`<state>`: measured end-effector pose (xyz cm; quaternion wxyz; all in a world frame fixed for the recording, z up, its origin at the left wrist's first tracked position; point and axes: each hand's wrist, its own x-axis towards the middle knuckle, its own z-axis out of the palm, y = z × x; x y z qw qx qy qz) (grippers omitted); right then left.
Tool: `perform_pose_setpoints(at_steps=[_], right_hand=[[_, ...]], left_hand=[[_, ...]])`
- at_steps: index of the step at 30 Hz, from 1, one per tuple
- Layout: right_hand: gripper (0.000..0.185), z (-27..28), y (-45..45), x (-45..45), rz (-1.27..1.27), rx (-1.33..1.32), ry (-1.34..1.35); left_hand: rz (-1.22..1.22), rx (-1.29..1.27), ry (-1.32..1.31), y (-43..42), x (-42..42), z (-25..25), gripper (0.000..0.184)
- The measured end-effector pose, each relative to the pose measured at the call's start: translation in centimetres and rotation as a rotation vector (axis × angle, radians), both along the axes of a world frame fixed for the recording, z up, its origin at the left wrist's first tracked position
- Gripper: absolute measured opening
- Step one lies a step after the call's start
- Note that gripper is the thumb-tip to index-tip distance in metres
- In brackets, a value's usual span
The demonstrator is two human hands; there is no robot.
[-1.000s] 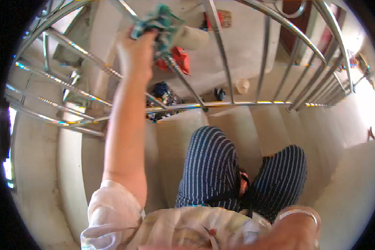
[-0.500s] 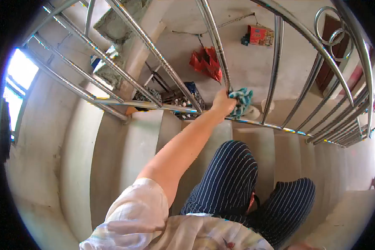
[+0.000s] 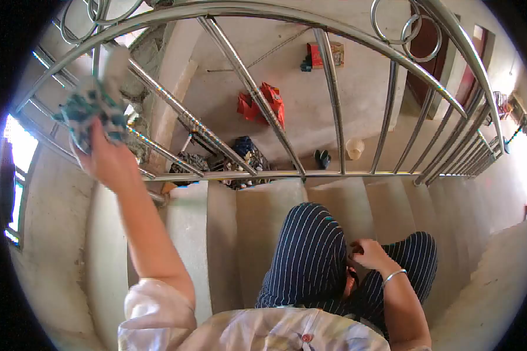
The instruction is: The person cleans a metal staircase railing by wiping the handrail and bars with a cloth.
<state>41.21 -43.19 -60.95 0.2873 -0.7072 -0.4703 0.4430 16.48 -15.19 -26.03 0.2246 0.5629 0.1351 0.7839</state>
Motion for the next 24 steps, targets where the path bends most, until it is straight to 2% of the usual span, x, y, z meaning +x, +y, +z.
perform_pose_setpoints(at_steps=[1, 3, 5, 6, 8, 10, 12, 13, 16, 17, 18, 20, 24], right_hand=[[0.035, 0.2, 0.6, 0.0, 0.05, -0.024, -0.015], [0.038, 0.2, 0.9, -0.2, 0.115, -0.057, -0.038], [0.031, -0.3, 0.8, -0.6, 0.034, -0.099, 0.035], [0.031, -0.5, 0.9, -0.7, 0.034, -0.101, 0.034], [0.031, -0.7, 0.8, -0.7, 0.1, -0.051, -0.061], [0.032, 0.0, 0.7, -0.9, 0.105, -0.08, -0.071], [0.032, 0.3, 0.7, -1.1, 0.117, -0.104, -0.087], [0.031, 0.2, 0.7, -1.1, 0.131, -0.1, -0.092], [0.031, 0.6, 0.7, -1.2, 0.149, -0.134, -0.11], [0.03, 0.7, 0.7, -1.1, 0.159, -0.166, -0.119], [0.03, 0.0, 0.7, -0.9, 0.155, -0.167, -0.123], [0.03, -2.0, 0.2, -0.9, 0.169, -0.092, -0.15], [0.032, -0.3, 0.4, -1.3, 0.168, -0.148, -0.113]], left_hand=[[-0.041, 0.112, 0.051, 1.3, 0.0, 1.5, 0.039], [-0.061, -0.026, 0.143, 3.9, 2.2, 2.6, 0.038], [-0.077, 0.041, 0.313, 4.9, 4.5, 2.4, 0.039], [-0.077, 0.039, 0.313, 4.9, 4.7, 1.9, 0.039], [0.25, 0.199, 0.358, 5.4, 5.3, 0.0, 0.041], [0.44, 0.188, 0.408, 5.3, 5.5, -4.4, 0.041], [0.465, 0.133, 0.505, 5.5, 5.3, -11.0, 0.042], [0.484, 0.096, 0.654, 4.2, 5.0, -13.6, 0.043], [0.252, -0.239, 0.896, 3.1, 3.0, -23.4, 0.037], [0.181, -0.376, 1.002, 2.7, 2.4, -25.0, 0.034], [0.176, -0.375, 0.998, 2.7, 2.6, -24.8, 0.034], [0.037, -0.482, 0.815, 2.8, 2.6, -23.9, 0.032], [0.233, -0.165, 0.655, 4.9, 3.5, -11.6, 0.043]])
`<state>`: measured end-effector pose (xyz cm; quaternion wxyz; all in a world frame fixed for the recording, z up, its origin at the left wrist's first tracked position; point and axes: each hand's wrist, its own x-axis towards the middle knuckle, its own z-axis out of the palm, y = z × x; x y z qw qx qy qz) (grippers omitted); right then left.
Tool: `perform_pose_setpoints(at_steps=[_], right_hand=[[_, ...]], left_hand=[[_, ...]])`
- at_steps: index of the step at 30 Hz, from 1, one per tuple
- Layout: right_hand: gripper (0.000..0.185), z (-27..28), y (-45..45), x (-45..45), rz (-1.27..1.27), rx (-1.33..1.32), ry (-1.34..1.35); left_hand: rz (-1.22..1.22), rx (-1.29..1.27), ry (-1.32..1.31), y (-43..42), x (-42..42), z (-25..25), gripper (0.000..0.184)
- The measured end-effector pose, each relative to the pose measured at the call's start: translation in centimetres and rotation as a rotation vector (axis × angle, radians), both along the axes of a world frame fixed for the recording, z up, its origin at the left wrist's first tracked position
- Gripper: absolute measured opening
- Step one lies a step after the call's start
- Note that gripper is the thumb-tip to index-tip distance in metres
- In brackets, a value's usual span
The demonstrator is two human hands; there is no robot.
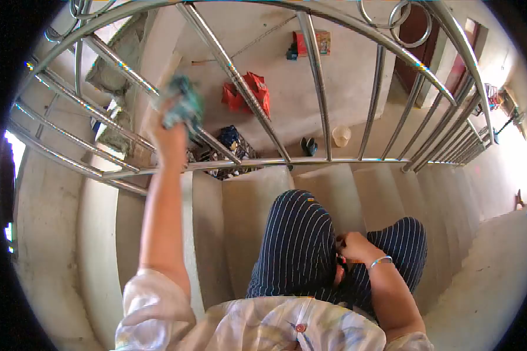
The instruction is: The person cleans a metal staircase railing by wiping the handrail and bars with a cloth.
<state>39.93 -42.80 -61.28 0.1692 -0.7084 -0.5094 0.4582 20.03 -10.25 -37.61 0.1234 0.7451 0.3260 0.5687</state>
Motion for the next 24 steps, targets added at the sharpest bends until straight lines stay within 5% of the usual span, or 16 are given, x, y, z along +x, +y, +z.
perform_pose_setpoints(at_steps=[1, 2, 5, 7, 10, 16, 22, 24], right_hand=[[0.032, -0.6, -0.1, 0.2, 0.027, 0.037, -0.025], [0.032, -0.8, -0.1, 0.2, 0.053, 0.074, -0.051], [0.032, 0.0, 0.4, 0.2, 0.082, 0.101, -0.062], [0.031, -0.6, 0.5, 0.1, 0.063, 0.081, -0.046], [0.031, 0.1, 0.9, -0.1, 0.044, 0.025, -0.049], [0.034, 0.6, 0.8, -0.2, 0.035, -0.034, -0.009], [0.032, -1.4, -0.1, 0.1, 0.026, 0.066, -0.057], [0.032, -1.1, 0.4, 0.0, 0.046, 0.058, -0.056]], left_hand=[[-0.033, -0.125, -0.121, -1.5, 1.0, 4.3, 0.043], [-0.128, 0.132, -0.161, 0.1, 0.9, 6.8, 0.043], [-0.197, 0.19, -0.238, 1.4, 1.5, 10.8, 0.043], [0.17, 0.403, -0.138, 2.7, 1.7, 9.6, 0.039], [0.19, 0.47, 0.012, 1.1, 2.0, 3.3, 0.03], [0.007, -0.049, 0.285, -1.3, 0.2, -14.9, 0.036], [0.104, -0.502, 0.365, -2.6, 0.7, -13.7, 0.036], [-0.024, -0.249, 0.32, 0.3, -0.6, -11.3, 0.04]])
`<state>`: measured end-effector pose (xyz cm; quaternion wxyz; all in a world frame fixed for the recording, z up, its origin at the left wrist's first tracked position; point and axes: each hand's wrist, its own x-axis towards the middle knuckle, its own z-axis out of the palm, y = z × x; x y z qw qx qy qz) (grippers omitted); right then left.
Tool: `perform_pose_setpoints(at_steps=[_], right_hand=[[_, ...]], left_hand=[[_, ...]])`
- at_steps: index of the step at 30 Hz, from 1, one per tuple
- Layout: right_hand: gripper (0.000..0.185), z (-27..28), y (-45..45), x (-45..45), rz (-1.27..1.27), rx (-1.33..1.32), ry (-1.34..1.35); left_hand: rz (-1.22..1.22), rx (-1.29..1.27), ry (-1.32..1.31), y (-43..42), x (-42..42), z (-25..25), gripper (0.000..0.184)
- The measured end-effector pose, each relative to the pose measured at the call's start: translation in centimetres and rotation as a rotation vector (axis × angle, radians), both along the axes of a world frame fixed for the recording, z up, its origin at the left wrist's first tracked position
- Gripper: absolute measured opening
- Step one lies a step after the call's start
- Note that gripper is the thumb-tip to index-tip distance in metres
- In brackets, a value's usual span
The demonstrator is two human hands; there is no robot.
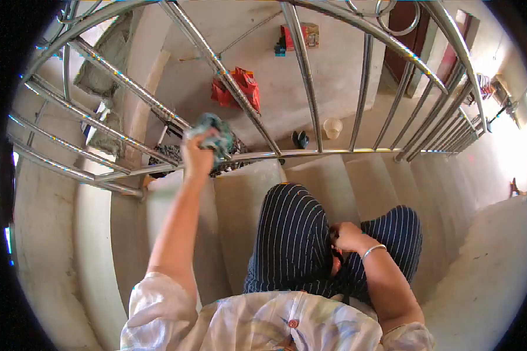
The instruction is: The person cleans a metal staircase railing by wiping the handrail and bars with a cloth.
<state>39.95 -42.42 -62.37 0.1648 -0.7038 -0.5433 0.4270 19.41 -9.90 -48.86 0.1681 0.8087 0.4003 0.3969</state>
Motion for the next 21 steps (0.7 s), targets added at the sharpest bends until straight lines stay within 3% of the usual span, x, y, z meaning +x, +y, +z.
perform_pose_setpoints(at_steps=[1, 2, 4, 5, 7, 8, 10, 14, 16, 17, 18, 20, 21], right_hand=[[0.033, 0.5, 0.1, 0.0, -0.002, -0.017, 0.001], [0.033, 0.7, 0.1, -0.1, 0.001, -0.038, 0.002], [0.033, 0.6, 0.1, -0.1, 0.011, -0.038, 0.031], [0.033, 0.6, 0.2, 0.1, 0.01, -0.026, 0.051], [0.031, 0.4, 0.3, 0.2, 0.014, 0.003, 0.038], [0.03, 0.1, 0.3, 0.1, 0.013, 0.029, 0.027], [0.029, -0.1, 0.4, -0.1, 0.01, 0.057, 0.021], [0.03, 1.3, 0.8, -0.3, -0.019, -0.064, 0.053], [0.034, 1.6, 0.8, -0.1, 0.007, -0.116, 0.05], [0.029, 0.9, 0.5, -0.1, 0.001, -0.028, 0.036], [0.024, 0.3, 0.3, -0.1, -0.003, 0.065, 0.022], [0.027, -0.7, -0.1, 0.1, -0.003, -0.019, -0.022], [0.03, -1.5, -0.5, 0.0, -0.034, 0.107, 0.033]], left_hand=[[-0.023, 0.149, 0.042, 0.0, -0.2, 3.7, 0.045], [-0.036, 0.114, -0.113, 0.0, 0.0, 7.6, 0.05], [0.046, 0.398, -0.108, -1.2, 0.2, 16.0, 0.048], [-0.026, 0.512, -0.314, 0.3, 0.0, 18.7, 0.047], [-0.308, 0.331, -0.676, 0.1, 1.0, 22.9, 0.04], [-0.309, 0.334, -0.674, 0.6, 1.5, 23.1, 0.04], [-0.08, 0.765, -0.53, 1.6, 2.4, 22.8, 0.035], [0.088, 0.735, -0.316, 1.2, 2.4, 14.4, 0.037], [0.04, 0.463, -0.191, 0.5, 1.6, 8.1, 0.039], [0.06, 0.48, 0.017, -0.7, 0.9, 5.8, 0.04], [-0.019, 0.272, 0.132, -0.9, -0.6, 3.1, 0.041], [-0.08, -0.064, 0.219, -2.3, -3.1, 1.7, 0.044], [-0.062, -0.181, 0.195, -2.7, -4.2, 2.4, 0.046]])
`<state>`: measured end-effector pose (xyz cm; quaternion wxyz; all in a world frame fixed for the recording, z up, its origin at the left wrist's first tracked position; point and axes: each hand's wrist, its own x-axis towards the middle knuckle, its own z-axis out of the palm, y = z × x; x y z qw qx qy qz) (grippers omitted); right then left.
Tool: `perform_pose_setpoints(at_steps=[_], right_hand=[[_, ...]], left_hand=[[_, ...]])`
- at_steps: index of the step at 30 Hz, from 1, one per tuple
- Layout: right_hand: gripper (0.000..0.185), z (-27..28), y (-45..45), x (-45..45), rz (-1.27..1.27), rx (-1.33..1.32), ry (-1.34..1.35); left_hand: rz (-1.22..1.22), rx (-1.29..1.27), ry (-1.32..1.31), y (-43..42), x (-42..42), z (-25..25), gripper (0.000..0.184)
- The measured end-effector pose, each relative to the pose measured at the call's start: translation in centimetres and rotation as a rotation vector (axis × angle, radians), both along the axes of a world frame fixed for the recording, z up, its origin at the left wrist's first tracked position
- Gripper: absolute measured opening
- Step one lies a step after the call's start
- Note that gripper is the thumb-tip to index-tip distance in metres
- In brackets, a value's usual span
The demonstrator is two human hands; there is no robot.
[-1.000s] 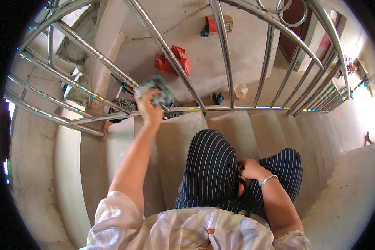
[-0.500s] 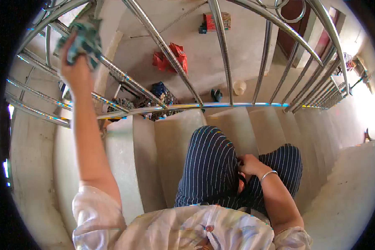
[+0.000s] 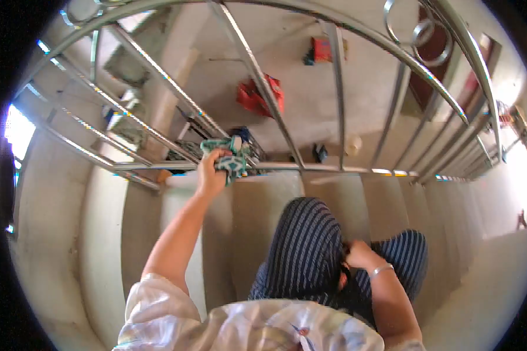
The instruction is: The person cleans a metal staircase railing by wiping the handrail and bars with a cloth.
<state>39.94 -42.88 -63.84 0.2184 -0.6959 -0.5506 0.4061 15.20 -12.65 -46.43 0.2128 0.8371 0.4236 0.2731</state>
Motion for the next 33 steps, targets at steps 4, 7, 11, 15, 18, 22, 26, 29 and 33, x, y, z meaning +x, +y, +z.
perform_pose_setpoints(at_steps=[4, 7, 11, 15, 18, 22, 26, 29, 33], right_hand=[[0.031, 0.4, 0.3, -0.1, 0.051, -0.056, -0.009], [0.036, 1.5, 0.5, 0.2, 0.049, -0.155, 0.053], [0.037, 0.4, 0.9, 0.3, 0.057, -0.185, -0.002], [0.034, 1.6, 0.9, 0.0, 0.048, -0.159, 0.024], [0.032, 1.1, 0.7, 0.2, 0.058, -0.114, 0.008], [0.028, 0.8, 0.4, 0.3, 0.073, -0.073, 0.0], [0.028, 2.2, 0.6, 0.1, 0.052, -0.148, 0.023], [0.029, 1.2, 0.5, 0.1, 0.052, -0.107, -0.005], [0.031, 1.2, 0.2, 0.1, 0.033, -0.043, 0.014]], left_hand=[[0.087, 0.524, -0.314, 0.3, -4.7, 7.8, 0.052], [0.226, 0.82, -0.487, 0.7, -6.7, 17.5, 0.064], [0.187, 0.866, -0.576, 5.7, -8.2, 27.6, 0.058], [0.236, 0.745, -0.563, 7.7, -5.4, 32.5, 0.047], [0.362, 0.585, -0.807, 8.9, -4.4, 30.6, 0.037], [0.494, 0.601, -0.637, 8.5, -4.7, 22.0, 0.036], [0.437, 0.349, -0.545, 6.9, -4.9, 9.7, 0.041], [0.422, 0.252, -0.534, 6.7, -5.3, 0.8, 0.042], [0.455, -0.121, -0.649, 5.4, -4.9, 0.5, 0.041]])
